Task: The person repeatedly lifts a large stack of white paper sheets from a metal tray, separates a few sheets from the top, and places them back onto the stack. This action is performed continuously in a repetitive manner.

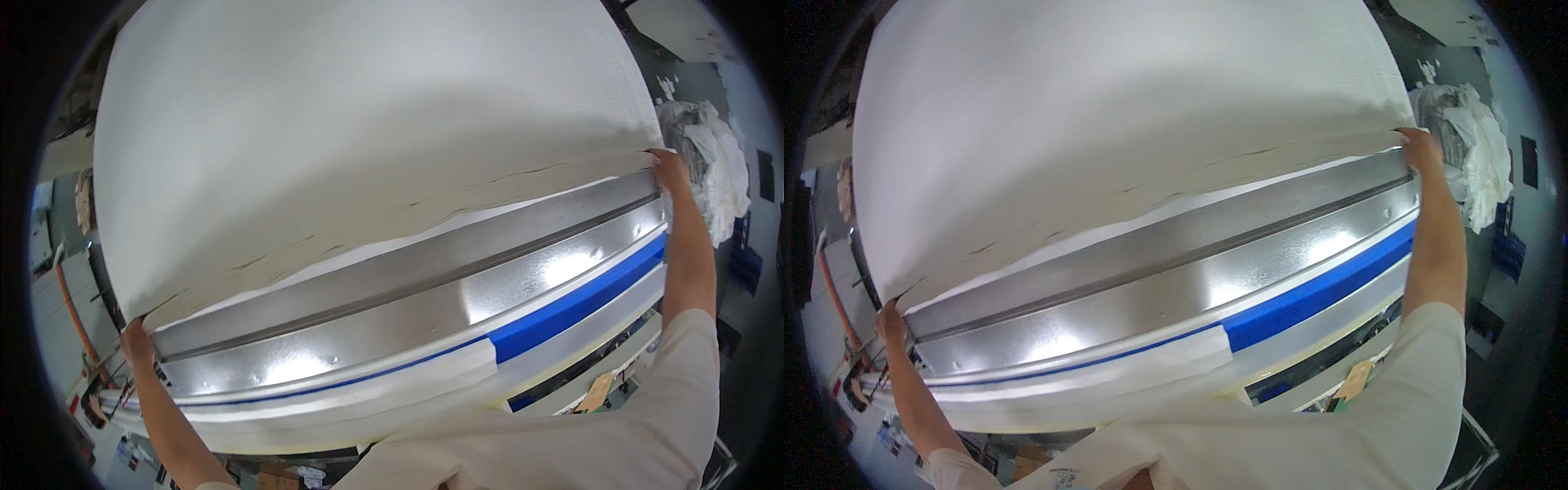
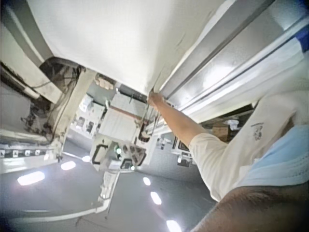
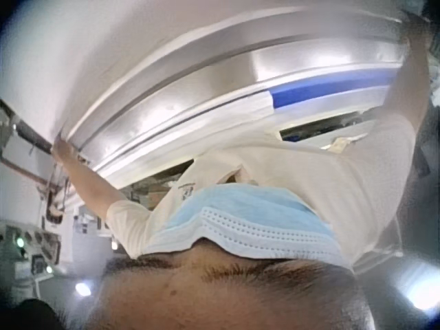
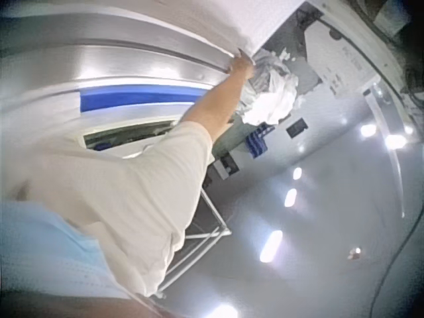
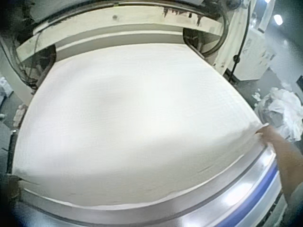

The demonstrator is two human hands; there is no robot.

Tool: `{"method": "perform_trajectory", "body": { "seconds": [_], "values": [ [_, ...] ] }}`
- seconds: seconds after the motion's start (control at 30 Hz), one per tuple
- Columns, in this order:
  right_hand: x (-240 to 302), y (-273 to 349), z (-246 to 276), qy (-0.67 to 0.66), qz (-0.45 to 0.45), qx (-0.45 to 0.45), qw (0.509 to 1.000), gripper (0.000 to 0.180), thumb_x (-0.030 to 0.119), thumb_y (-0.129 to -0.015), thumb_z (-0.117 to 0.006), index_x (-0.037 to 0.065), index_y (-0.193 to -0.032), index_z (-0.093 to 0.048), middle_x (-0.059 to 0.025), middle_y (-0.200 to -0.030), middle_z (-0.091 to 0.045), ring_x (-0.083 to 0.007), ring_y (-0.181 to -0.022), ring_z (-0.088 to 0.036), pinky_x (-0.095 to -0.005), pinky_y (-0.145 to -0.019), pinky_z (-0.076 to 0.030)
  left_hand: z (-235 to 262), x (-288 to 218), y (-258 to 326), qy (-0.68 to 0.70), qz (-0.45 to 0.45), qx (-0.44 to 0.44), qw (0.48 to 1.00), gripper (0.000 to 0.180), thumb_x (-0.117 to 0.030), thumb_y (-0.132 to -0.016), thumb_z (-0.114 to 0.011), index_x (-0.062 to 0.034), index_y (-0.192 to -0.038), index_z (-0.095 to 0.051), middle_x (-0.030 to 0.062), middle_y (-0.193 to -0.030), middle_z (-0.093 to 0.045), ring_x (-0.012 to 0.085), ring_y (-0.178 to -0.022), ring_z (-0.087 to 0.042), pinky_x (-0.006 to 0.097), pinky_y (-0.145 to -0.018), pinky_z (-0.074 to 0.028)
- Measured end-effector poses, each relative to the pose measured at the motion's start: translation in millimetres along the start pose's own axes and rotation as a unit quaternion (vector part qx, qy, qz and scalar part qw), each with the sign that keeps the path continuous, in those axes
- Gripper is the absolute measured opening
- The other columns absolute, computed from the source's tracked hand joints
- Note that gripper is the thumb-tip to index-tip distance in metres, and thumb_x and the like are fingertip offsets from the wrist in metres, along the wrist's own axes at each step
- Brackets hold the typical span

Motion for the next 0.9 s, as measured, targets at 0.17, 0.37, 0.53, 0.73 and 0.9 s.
{"method": "perform_trajectory", "body": {
  "seconds": [0.17, 0.37, 0.53, 0.73, 0.9],
  "values": [
    [-35, 17, 40, -0.013, 0.052, -0.073, 0.996, 0.031, 0.014, -0.082, -0.053, 0.018, -0.111, -0.064, -0.0126, -0.104, -0.065, -0.032, -0.097, -0.061, -0.0419, -0.083, -0.048, 45, 42, 33, 0.015, -0.009, -0.051, 0.999, 0.036, -0.006, -0.086, -0.043, -0.0186, -0.115, -0.061, 0.0112, -0.11, -0.063, 0.0341, -0.1, -0.058, 0.044, -0.085, -0.046],
    [-99, 46, 58, -0.015, 0.13, -0.078, 0.988, 0.03, 0.011, -0.078, -0.056, 0.011, -0.107, -0.064, -0.0185, -0.101, -0.064, -0.0365, -0.097, -0.059, -0.0438, -0.082, -0.046, 61, 73, 80, 0.007, -0.029, -0.016, 0.999, 0.037, -0.003, -0.083, -0.049, -0.017, -0.115, -0.06, 0.0136, -0.107, -0.064, 0.0351, -0.098, -0.058, 0.046, -0.083, -0.046],
    [-138, 85, 17, 0.027, 0.152, -0.038, 0.987, 0.034, 0.006, -0.074, -0.056, 0.011, -0.106, -0.064, -0.017, -0.097, -0.064, -0.0363, -0.095, -0.059, -0.0444, -0.081, -0.047, 20, 73, 124, -0.006, -0.118, 0.013, 0.993, 0.036, -0.002, -0.079, -0.053, -0.0148, -0.11, -0.063, 0.0132, -0.104, -0.065, 0.0351, -0.095, -0.059, 0.045, -0.082, -0.046],
    [-131, 145, -53, 0.125, 0.193, 0.043, 0.972, 0.025, 0.01, -0.074, -0.056, 0.014, -0.096, -0.067, -0.0134, -0.092, -0.066, -0.0316, -0.089, -0.062, -0.0432, -0.079, -0.048, -67, 36, 200, -0.106, -0.17, 0.202, 0.959, 0.037, -0.004, -0.077, -0.053, -0.0151, -0.11, -0.064, 0.0085, -0.108, -0.065, 0.0267, -0.1, -0.06, 0.04, -0.089, -0.045],
    [-116, 169, -107, 0.226, 0.232, 0.121, 0.938, 0.017, 0.015, -0.079, -0.054, 0.013, -0.087, -0.068, -0.0118, -0.087, -0.066, -0.031, -0.086, -0.062, -0.0446, -0.077, -0.048, -105, 7, 248, -0.166, -0.219, 0.302, 0.913, 0.031, -0.007, -0.077, -0.056, -0.0135, -0.106, -0.065, 0.0057, -0.106, -0.065, 0.0224, -0.103, -0.06, 0.039, -0.09, -0.044]
  ]
}}
Point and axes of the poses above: each hand's wrist, its own y-axis away from the middle knuckle, its own z-axis out of the back of the hand, x = y × z, the point moved 6 cm from there along -y, towards the middle knuckle
